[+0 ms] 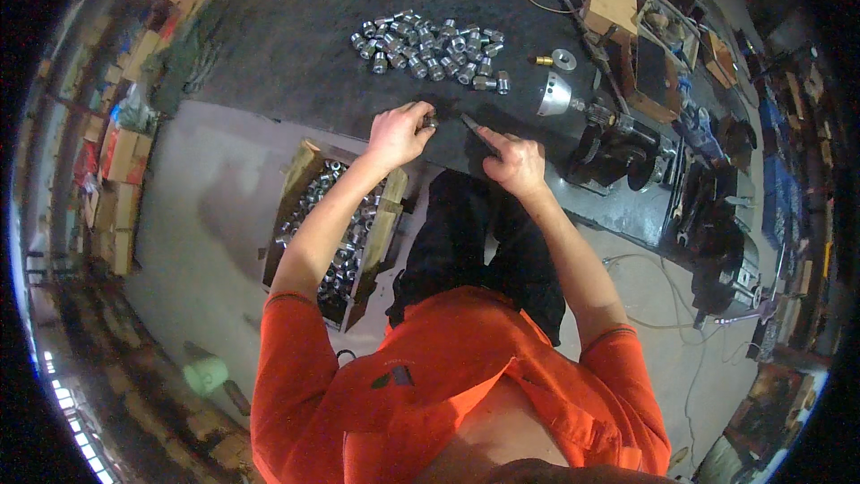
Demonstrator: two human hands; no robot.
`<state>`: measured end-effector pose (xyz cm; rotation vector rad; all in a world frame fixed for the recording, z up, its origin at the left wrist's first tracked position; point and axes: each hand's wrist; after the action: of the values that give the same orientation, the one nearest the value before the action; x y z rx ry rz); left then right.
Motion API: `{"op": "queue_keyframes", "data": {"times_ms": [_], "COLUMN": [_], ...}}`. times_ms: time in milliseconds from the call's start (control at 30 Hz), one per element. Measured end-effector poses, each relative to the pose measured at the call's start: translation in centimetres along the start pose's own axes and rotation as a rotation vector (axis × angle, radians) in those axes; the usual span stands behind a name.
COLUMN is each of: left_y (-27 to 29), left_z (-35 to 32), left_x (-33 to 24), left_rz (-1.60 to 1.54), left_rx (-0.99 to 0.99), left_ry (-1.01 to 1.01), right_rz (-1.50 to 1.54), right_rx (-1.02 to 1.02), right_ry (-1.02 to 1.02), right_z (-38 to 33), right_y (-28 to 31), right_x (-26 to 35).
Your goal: The person is deburring small cylindrical metal parts using a file. They pick up each part from a pile on the table, hold it with their left hand, and file the edges with their right hand. After filing, they place the part into a cardboard box.
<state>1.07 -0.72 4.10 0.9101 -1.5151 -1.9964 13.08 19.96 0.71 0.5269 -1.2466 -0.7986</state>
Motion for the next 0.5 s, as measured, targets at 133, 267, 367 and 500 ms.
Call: {"op": "queue_keyframes", "data": {"times_ms": [133, 267, 367, 500], "left_y": [-0.2, 0.3, -0.2, -0.5], "left_z": [0.4, 0.6, 0.3, 0.0], "left_x": [-0.4, -0.6, -0.3, -0.2], "left_rz": [0.153, 0.087, 0.06, 0.014], "left_rx": [-0.065, -0.007, 0.034, 0.004], "left_ry": [-0.117, -0.042, 0.068, 0.137], "right_rz": [-0.004, -0.048, -0.058, -0.087], "right_rx": [0.008, 0.052, 0.092, 0.18], "right_ry": [-0.012, -0.017, 0.015, -0.012], "right_z": [0.0, 0.2, 0.6, 1.1], "right_y": [0.0, 0.6, 0.5, 0.7], "right_x": [0.2, 1.3, 0.7, 0.9]}}
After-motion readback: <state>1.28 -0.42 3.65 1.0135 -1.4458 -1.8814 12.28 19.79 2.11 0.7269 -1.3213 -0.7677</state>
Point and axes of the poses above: each hand's wrist, its own z-axis towards the middle knuckle, its own y-axis out of the back of the hand, x = y × z, and after that the axes turned 14 degrees about z, right-handed
